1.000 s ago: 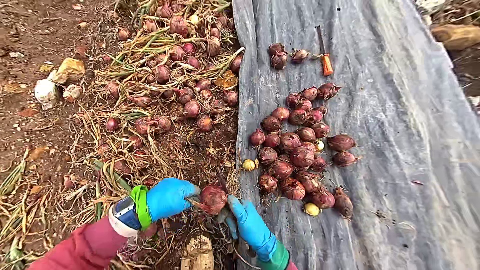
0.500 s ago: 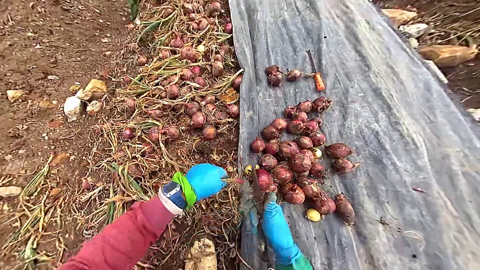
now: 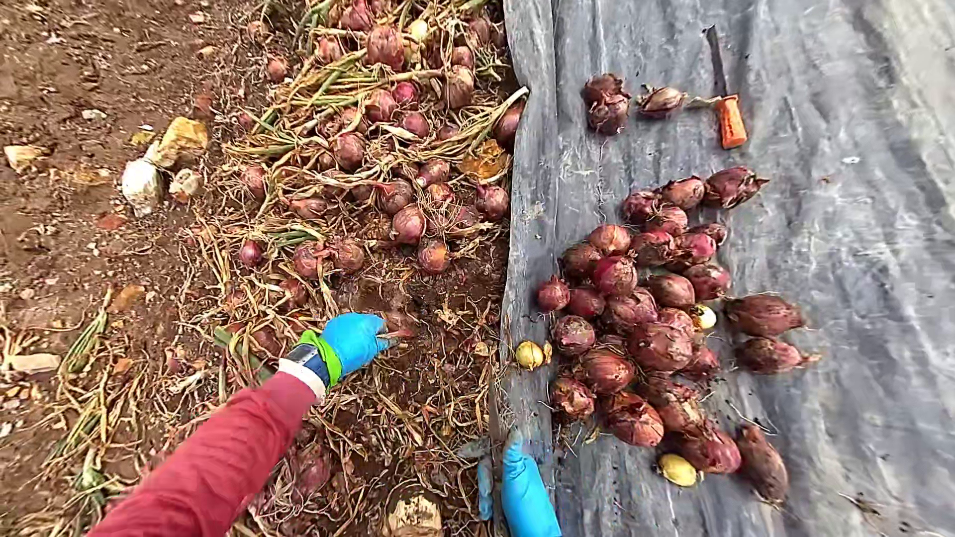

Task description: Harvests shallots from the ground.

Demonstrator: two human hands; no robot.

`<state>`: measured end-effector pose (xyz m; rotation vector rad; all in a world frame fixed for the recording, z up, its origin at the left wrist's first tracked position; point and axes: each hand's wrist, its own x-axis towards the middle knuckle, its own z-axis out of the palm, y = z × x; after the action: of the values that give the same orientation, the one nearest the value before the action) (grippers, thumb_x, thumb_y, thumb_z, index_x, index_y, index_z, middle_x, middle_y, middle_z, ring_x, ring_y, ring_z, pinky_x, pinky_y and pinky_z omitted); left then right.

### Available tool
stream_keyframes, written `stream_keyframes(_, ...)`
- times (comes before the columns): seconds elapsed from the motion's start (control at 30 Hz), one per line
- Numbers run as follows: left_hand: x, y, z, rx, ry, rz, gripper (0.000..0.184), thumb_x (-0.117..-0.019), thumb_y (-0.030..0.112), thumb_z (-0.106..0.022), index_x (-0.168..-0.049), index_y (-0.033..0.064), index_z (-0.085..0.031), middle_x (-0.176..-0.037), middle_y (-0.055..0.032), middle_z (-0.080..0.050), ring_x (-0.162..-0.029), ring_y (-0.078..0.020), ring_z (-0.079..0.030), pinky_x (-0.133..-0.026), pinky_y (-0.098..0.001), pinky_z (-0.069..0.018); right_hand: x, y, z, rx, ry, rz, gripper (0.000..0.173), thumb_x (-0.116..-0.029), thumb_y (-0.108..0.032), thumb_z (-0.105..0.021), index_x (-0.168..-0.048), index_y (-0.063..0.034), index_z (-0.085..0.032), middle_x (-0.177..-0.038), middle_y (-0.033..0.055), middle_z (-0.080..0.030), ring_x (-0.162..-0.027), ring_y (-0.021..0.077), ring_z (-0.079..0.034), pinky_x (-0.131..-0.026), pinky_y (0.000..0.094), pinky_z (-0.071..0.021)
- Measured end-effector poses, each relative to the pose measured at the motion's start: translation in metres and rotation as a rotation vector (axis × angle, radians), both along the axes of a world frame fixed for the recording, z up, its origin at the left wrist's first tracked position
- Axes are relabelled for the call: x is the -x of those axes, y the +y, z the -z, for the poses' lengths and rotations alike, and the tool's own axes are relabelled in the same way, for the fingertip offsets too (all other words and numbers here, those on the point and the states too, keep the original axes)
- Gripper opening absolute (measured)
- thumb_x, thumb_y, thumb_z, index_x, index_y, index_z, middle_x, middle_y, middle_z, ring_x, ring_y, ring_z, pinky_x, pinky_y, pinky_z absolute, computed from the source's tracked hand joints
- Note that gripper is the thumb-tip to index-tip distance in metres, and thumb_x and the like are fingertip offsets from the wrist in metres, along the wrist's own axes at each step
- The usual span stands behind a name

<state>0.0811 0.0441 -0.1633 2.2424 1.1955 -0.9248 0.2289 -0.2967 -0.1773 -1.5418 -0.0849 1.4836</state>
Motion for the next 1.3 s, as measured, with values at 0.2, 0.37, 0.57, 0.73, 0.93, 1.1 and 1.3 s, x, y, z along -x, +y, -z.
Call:
stream_keyframes(0.2,0.041,-0.058,-0.009,0.038,-0.287,-0.282,0.028,-0.0962,0.044,-0.072,-0.106,0.0183,-0.075,-0.100,-0.0050,-0.075,-0.098,-0.0235,-0.072,-0.091,-0.0545,-0.0567,0.010,-0.001,0.001,0.027,0.146,-0.021,0.096,-0.1009,-0.067,0.004,-0.094,-0.0001,-0.065,-0.058,0.0136,-0.061,-0.046,0.0268,-0.062,-0.046,0.0433,-0.0581)
stream_keyframes(0.37,0.015,-0.104,-0.099,0.047,-0.493,0.211,0.009,-0.0931,0.021,-0.071,-0.098,0.0169,-0.077,-0.095,-0.0062,-0.076,-0.090,-0.0272,-0.074,-0.078,-0.0570,-0.0581,0.010,0.020,-0.024,-0.321,0.118,-0.111,0.092,-0.0834,-0.092,-0.033,-0.091,-0.0056,-0.065,-0.059,0.0053,-0.060,-0.045,0.0194,-0.060,-0.044,0.0365,-0.0557)
stream_keyframes(0.57,0.005,-0.105,-0.140,0.009,-0.564,0.278,0.016,-0.0944,0.022,-0.070,-0.107,0.0245,-0.079,-0.102,0.0004,-0.078,-0.094,-0.0199,-0.074,-0.082,-0.0528,-0.0591,-0.015,0.015,-0.072,-0.313,-0.162,-0.240,0.092,-0.0953,-0.082,-0.020,-0.088,-0.0070,-0.072,-0.055,0.0059,-0.058,-0.042,0.0184,-0.055,-0.041,0.0366,-0.0520)
stream_keyframes(0.73,-0.050,-0.146,-0.177,0.200,-0.304,0.452,0.033,-0.1000,0.045,-0.060,-0.104,0.0148,-0.071,-0.097,-0.0086,-0.072,-0.094,-0.0308,-0.070,-0.079,-0.0608,-0.0549,-0.020,0.002,-0.068,-0.263,-0.292,-0.437,0.094,-0.0837,-0.094,-0.020,-0.085,-0.0131,-0.068,-0.059,0.0040,-0.061,-0.046,0.0184,-0.057,-0.044,0.0387,-0.0525)
stream_keyframes(0.93,-0.087,-0.056,-0.156,-0.147,-0.243,0.121,0.033,-0.1034,0.045,-0.054,-0.114,0.0188,-0.071,-0.109,-0.0068,-0.074,-0.104,-0.0288,-0.071,-0.085,-0.0585,-0.0561,-0.064,0.016,-0.085,-0.260,-0.335,0.158,0.087,-0.1011,-0.071,-0.004,-0.078,-0.0072,-0.059,-0.054,0.0080,-0.054,-0.040,0.0228,-0.054,-0.038,0.0407,-0.0513)
stream_keyframes(1.1,-0.057,0.081,-0.071,-0.416,-0.014,-0.216,0.033,-0.0912,0.017,-0.067,-0.121,0.0015,-0.066,-0.124,-0.0260,-0.066,-0.109,-0.0457,-0.068,-0.084,-0.0700,-0.0554,-0.042,0.001,-0.053,-0.143,-0.223,0.041,0.092,-0.1038,-0.064,-0.002,-0.095,-0.0022,-0.069,-0.056,0.0093,-0.060,-0.042,0.0214,-0.056,-0.039,0.0391,-0.0523)
stream_keyframes(1.3,-0.026,0.038,-0.004,-0.408,-0.063,-0.633,0.057,-0.0883,0.023,-0.075,-0.137,0.0020,-0.054,-0.125,-0.0283,-0.066,-0.107,-0.0474,-0.069,-0.086,-0.0685,-0.0566,0.003,-0.002,-0.018,0.013,-0.062,-0.023,0.090,-0.1045,-0.062,0.000,-0.086,-0.0020,-0.066,-0.055,0.0096,-0.061,-0.044,0.0215,-0.059,-0.045,0.0398,-0.0547)
